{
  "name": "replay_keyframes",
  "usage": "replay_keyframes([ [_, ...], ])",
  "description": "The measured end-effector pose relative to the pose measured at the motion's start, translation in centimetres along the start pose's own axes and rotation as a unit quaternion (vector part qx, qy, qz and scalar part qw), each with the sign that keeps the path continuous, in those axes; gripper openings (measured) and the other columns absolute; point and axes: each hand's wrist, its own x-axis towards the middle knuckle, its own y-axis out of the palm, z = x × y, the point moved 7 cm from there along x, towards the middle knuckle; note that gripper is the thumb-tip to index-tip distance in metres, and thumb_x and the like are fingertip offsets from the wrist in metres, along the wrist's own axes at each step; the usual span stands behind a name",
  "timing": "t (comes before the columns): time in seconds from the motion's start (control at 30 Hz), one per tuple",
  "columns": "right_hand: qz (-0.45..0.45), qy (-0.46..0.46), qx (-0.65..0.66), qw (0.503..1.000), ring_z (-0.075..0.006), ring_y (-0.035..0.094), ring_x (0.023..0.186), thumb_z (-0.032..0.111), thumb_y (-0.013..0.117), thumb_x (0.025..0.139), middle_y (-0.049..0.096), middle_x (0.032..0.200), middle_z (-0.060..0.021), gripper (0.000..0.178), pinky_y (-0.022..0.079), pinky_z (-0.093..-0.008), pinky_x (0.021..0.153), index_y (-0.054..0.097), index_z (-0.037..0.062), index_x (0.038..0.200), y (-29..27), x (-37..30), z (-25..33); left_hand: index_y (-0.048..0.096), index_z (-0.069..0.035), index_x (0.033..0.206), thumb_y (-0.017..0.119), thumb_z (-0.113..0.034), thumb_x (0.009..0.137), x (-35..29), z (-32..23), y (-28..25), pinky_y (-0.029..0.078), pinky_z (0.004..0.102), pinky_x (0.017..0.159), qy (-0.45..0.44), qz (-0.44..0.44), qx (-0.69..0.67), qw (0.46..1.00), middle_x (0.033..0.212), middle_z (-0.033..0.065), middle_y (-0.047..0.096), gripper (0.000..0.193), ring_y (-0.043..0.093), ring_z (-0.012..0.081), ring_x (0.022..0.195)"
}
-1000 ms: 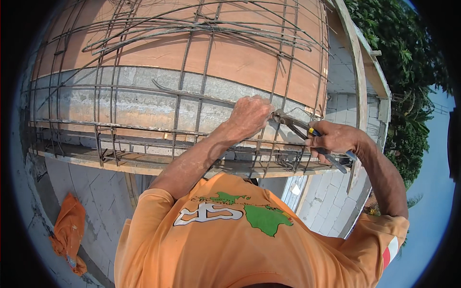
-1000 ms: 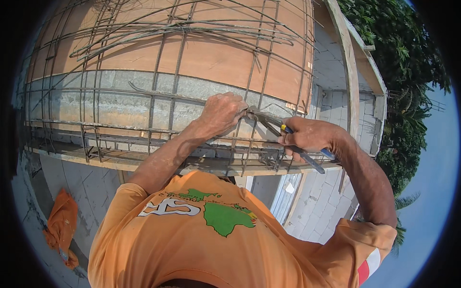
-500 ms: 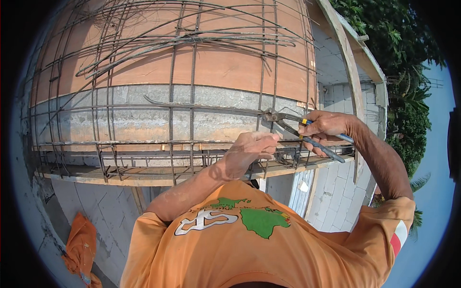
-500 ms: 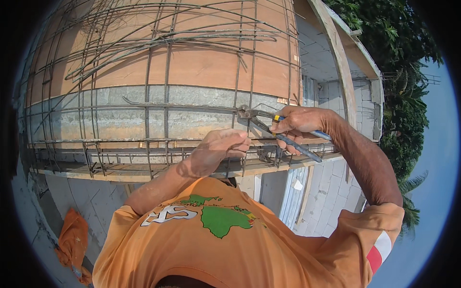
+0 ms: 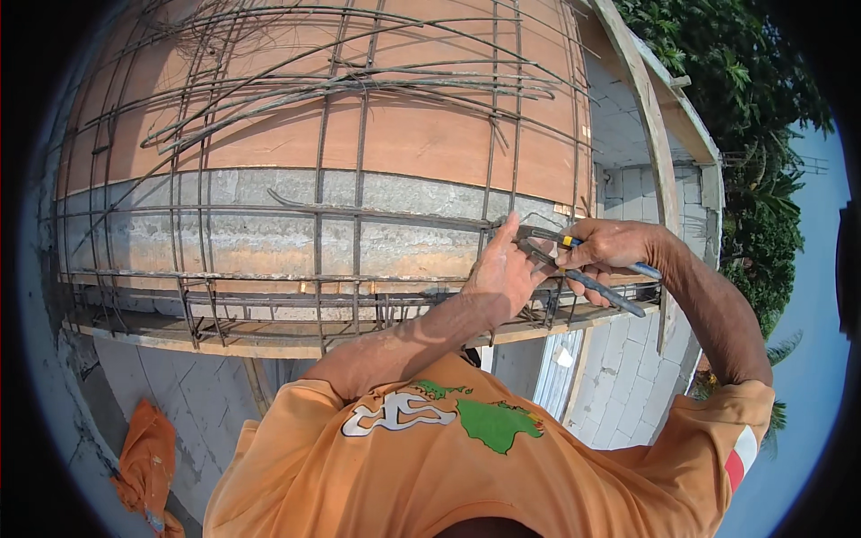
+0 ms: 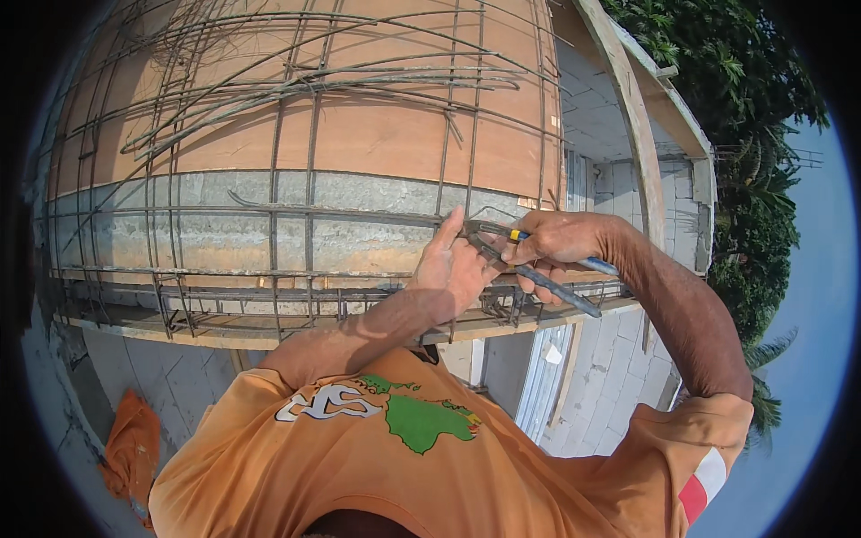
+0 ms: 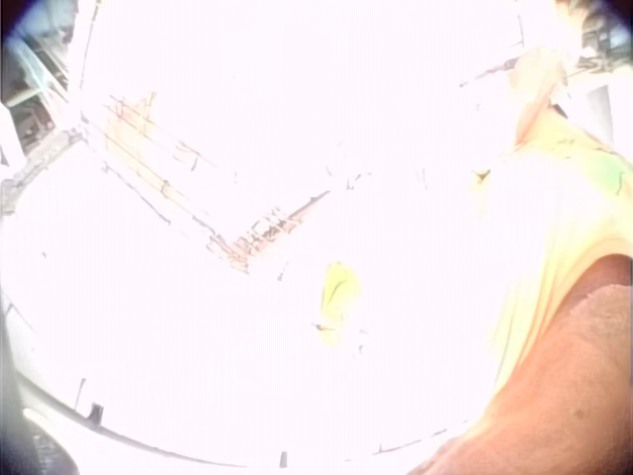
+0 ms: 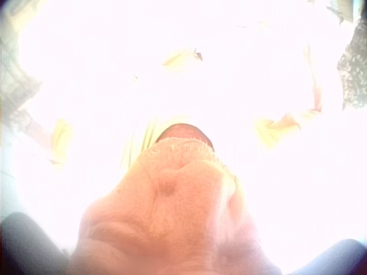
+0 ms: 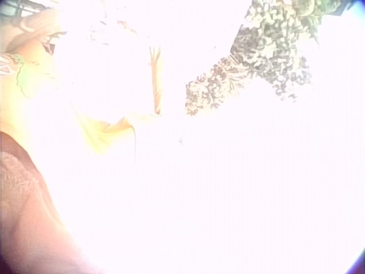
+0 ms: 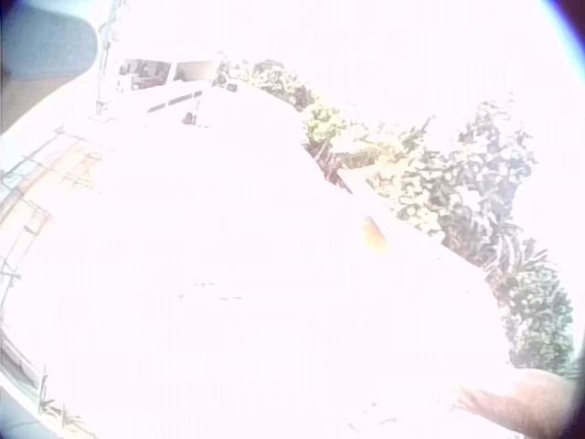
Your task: The person places bundles of thin wire into a concrete reinforcement structure and ties them together by hand and using pliers.
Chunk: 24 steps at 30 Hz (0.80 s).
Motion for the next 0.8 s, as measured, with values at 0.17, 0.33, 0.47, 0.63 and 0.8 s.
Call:
replay_keyframes([
  [0.17, -0.006, 0.026, -0.01, 1.0, -0.024, 0.069, 0.059, 0.021, 0.053, 0.098, 0.065, 0.074, -0.014, 0.025, 0.059, -0.0339, 0.05, 0.053, -0.0044, 0.1, -0.5, -0.1, -0.4, 0.04, -0.012, 0.139, 0.058, -0.063, 0.089, 2.0, -0.3, 1.4, 0.035, 0.0462, 0.109, 0.033, -0.074, -0.009, 0.997, 0.128, 0.0097, 0.052, 0.074, 0.049, 0.0232, 0.123],
  [0.33, -0.001, 0.018, 0.002, 1.0, -0.0241, 0.069, 0.058, 0.02, 0.053, 0.098, 0.064, 0.074, -0.0136, 0.025, 0.06, -0.0345, 0.049, 0.054, -0.0048, 0.099, -0.6, -0.1, -0.3, 0.056, -0.009, 0.122, 0.058, -0.063, 0.089, 2.5, -0.2, -0.1, 0.042, 0.0438, 0.097, 0.021, -0.077, 0.036, 0.996, 0.113, 0.0052, 0.059, 0.063, 0.054, 0.0191, 0.104],
  [0.47, 0.026, 0.024, -0.023, 0.999, -0.025, 0.069, 0.064, 0.021, 0.047, 0.101, 0.063, 0.077, -0.0144, 0.035, 0.061, -0.0349, 0.054, 0.047, -0.01, 0.117, -0.5, -0.5, 0.7, 0.061, -0.012, 0.091, 0.058, -0.06, 0.09, 3.2, 0.4, 0.8, 0.043, 0.041, 0.095, -0.018, -0.023, -0.056, 0.998, 0.087, 0.0044, 0.06, 0.049, 0.057, 0.0212, 0.094],
  [0.63, -0.006, 0.026, -0.034, 0.999, -0.0236, 0.068, 0.057, 0.018, 0.049, 0.1, 0.064, 0.075, -0.013, 0.035, 0.06, -0.0325, 0.051, 0.044, -0.0057, 0.126, 0.4, -0.8, 1.8, 0.06, -0.007, 0.091, 0.054, -0.05, 0.095, 2.7, 0.7, 1.2, 0.045, 0.0413, 0.095, -0.05, -0.037, -0.101, 0.993, 0.097, 0.011, 0.063, 0.044, 0.059, 0.026, 0.097],
  [0.8, -0.097, 0.028, -0.296, 0.95, -0.0233, 0.069, 0.068, 0.023, 0.054, 0.098, 0.067, 0.077, -0.0126, 0.038, 0.055, -0.0366, 0.059, 0.05, -0.0053, 0.124, -0.2, -0.3, 1.2, 0.054, 0.005, 0.113, 0.052, -0.046, 0.095, 2.1, 0.6, 2.6, 0.049, 0.0431, 0.092, -0.085, -0.029, -0.071, 0.993, 0.11, 0.0178, 0.06, 0.054, 0.06, 0.0307, 0.1],
])
